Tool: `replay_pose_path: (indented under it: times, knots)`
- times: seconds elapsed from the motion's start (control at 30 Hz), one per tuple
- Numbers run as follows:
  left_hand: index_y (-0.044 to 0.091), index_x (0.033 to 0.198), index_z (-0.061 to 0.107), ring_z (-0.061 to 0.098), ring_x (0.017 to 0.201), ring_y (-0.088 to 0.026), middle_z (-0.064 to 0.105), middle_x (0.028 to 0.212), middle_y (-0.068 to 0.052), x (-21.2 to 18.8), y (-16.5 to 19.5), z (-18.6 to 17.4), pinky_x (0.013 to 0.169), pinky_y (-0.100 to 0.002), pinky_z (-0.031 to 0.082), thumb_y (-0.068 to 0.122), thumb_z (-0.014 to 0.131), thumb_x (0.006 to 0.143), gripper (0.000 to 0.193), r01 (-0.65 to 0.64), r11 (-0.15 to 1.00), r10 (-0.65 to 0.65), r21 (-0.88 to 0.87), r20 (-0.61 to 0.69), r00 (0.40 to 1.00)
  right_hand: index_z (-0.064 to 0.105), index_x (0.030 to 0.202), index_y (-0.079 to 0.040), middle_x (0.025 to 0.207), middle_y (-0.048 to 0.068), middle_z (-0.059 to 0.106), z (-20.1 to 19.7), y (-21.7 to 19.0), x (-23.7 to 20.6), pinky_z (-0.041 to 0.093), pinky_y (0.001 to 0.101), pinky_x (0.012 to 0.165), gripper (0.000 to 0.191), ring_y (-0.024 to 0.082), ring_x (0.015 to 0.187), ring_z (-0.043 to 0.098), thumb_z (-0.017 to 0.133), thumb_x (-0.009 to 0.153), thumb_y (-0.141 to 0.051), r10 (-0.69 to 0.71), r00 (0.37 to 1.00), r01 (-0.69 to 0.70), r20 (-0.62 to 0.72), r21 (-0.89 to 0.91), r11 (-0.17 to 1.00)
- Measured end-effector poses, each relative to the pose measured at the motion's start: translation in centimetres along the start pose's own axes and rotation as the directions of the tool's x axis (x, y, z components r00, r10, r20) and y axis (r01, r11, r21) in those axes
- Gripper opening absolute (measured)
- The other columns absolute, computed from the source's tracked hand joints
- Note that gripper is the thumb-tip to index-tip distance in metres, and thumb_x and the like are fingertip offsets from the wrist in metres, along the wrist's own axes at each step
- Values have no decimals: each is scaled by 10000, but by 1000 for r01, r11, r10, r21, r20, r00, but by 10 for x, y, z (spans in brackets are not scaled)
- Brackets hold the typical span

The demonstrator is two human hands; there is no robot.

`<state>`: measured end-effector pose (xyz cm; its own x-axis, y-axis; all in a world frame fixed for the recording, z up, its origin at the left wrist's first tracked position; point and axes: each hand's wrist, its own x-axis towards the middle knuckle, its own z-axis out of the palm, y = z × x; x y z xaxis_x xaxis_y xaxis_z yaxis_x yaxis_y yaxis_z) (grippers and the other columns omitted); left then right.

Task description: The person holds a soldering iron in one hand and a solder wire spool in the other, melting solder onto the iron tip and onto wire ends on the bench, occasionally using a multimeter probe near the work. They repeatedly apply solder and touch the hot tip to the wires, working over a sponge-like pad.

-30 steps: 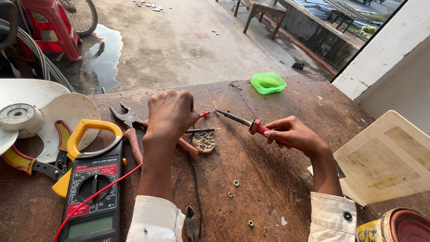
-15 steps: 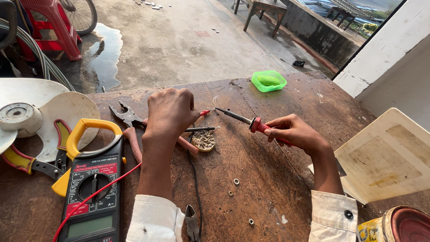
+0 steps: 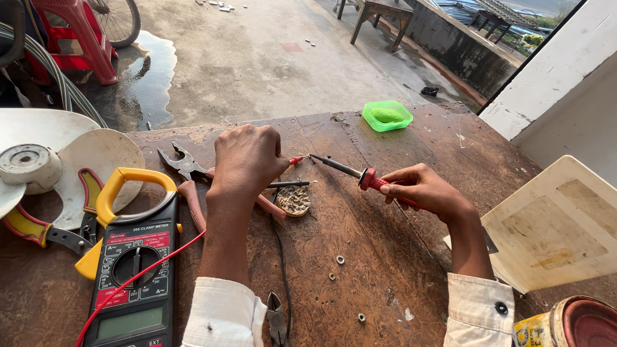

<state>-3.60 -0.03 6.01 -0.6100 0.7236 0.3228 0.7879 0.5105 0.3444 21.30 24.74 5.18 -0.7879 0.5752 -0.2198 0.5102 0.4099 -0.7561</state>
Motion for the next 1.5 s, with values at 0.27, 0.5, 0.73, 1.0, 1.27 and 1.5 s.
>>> replay_pose_path:
  times: [0.27, 0.5, 0.73, 1.0, 1.27, 1.5]
  knots:
    - [177, 865, 825, 749, 835, -261, 755, 801, -110, 1, 1, 2, 788, -422, 571, 305, 802, 777, 157, -1, 1000, 1, 6, 2, 1000, 827, 1112, -70, 681, 43, 719, -1, 0, 1, 415, 289, 445, 355, 103, 528, 554, 803, 830, -284, -12, 1000, 12, 8, 7, 1000]
    - [175, 859, 823, 750, 822, -265, 755, 799, -111, 1, 1, 6, 780, -426, 572, 296, 788, 788, 145, -5, 1000, 5, 8, 6, 1000, 828, 1087, -49, 681, 46, 711, -1, -3, -1, 424, 287, 452, 342, 103, 536, 562, 802, 837, -281, 4, 1000, -4, 12, 12, 1000]
    - [179, 862, 821, 754, 826, -265, 758, 805, -107, 2, 1, 10, 777, -433, 573, 297, 788, 788, 143, -3, 1000, 3, -7, 9, 1000, 828, 1085, -50, 679, 51, 720, 0, -3, -1, 419, 284, 444, 343, 103, 528, 554, 800, 834, -283, 11, 1000, -11, 11, 12, 1000]
    - [188, 861, 827, 747, 845, -277, 754, 814, -113, 4, 0, 14, 771, -437, 573, 306, 810, 752, 161, -9, 1000, 9, 4, -10, 1000, 822, 1097, -54, 677, 41, 714, 0, 0, 0, 422, 280, 443, 351, 98, 531, 562, 801, 835, -287, -7, 1000, 7, 10, -7, 1000]
    - [185, 832, 825, 747, 838, -292, 750, 801, -128, 4, -2, 20, 773, -443, 571, 303, 795, 765, 138, -24, 1000, 23, -13, -52, 998, 821, 1097, -45, 675, 41, 717, -1, 0, 1, 417, 280, 439, 366, 97, 527, 559, 802, 830, -294, -8, 1000, 8, 24, 14, 1000]
    - [183, 821, 823, 746, 840, -295, 751, 808, -126, 5, -2, 21, 774, -439, 568, 309, 810, 755, 143, -36, 999, 35, -20, -37, 999, 823, 1102, -49, 665, 43, 713, -1, 2, 2, 411, 281, 432, 385, 100, 515, 551, 803, 824, -314, -9, 999, 9, 30, 7, 1000]
